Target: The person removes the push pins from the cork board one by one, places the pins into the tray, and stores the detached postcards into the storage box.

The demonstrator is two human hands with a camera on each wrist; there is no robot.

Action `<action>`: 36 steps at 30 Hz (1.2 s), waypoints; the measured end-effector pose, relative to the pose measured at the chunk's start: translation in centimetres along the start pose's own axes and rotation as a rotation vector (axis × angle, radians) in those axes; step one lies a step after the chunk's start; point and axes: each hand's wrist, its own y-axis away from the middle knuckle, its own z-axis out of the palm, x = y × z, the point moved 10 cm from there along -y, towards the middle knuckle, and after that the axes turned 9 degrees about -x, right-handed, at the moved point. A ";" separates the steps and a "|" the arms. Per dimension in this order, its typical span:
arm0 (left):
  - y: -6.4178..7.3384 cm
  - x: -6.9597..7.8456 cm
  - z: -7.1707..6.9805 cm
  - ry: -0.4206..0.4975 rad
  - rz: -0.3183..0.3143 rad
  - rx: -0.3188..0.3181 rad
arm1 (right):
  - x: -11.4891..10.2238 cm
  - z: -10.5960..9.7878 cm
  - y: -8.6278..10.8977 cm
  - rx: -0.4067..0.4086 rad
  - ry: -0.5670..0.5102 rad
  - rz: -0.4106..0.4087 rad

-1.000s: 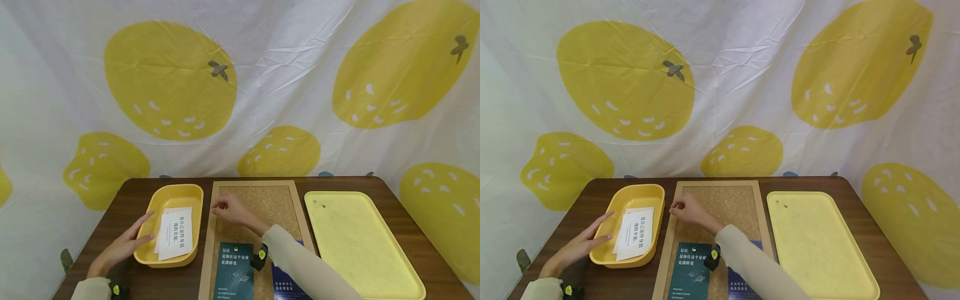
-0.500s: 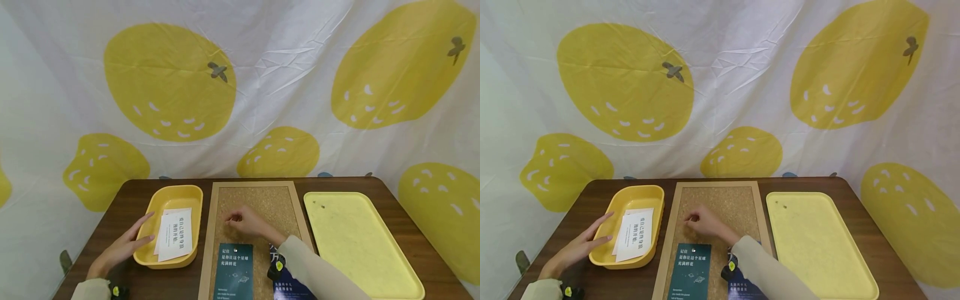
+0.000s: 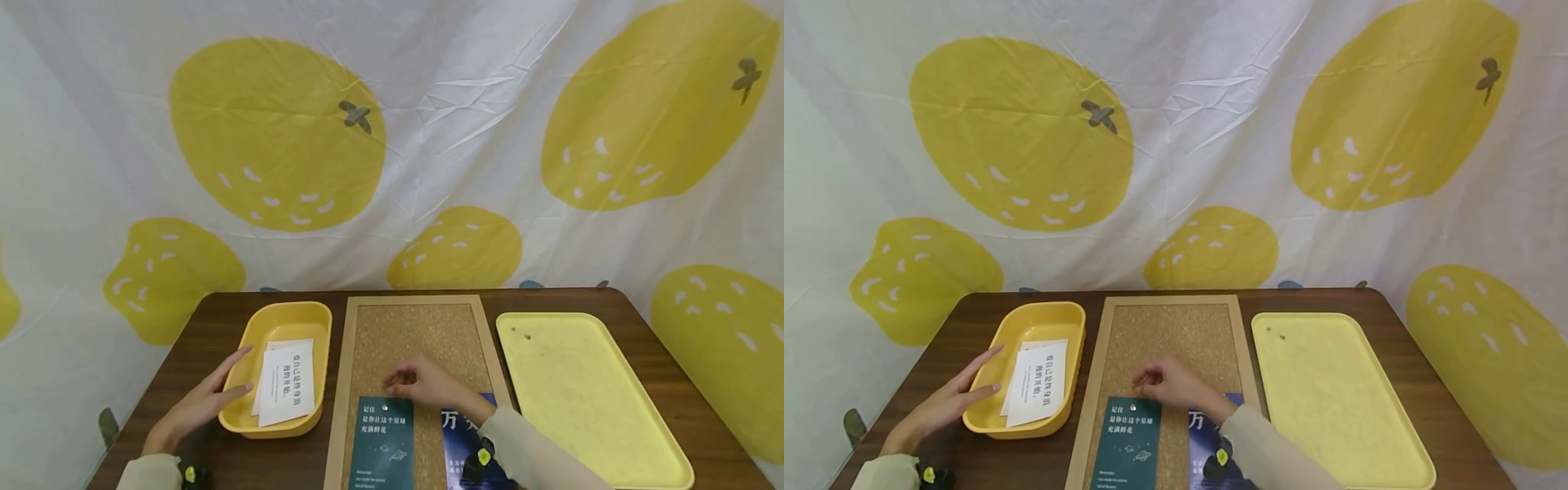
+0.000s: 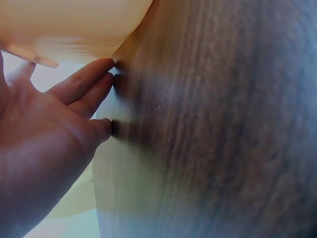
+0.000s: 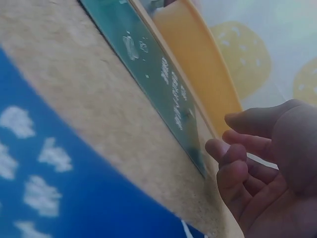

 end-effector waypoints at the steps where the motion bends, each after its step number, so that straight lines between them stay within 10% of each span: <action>1: 0.0 0.0 0.0 -0.001 0.001 0.001 | 0.1 0.2 0.2 -0.010 -0.016 0.006; 36: 0.0 0.6 -0.7 -0.101 -0.039 0.049 | 1.1 2.6 0.9 -0.075 -0.175 0.023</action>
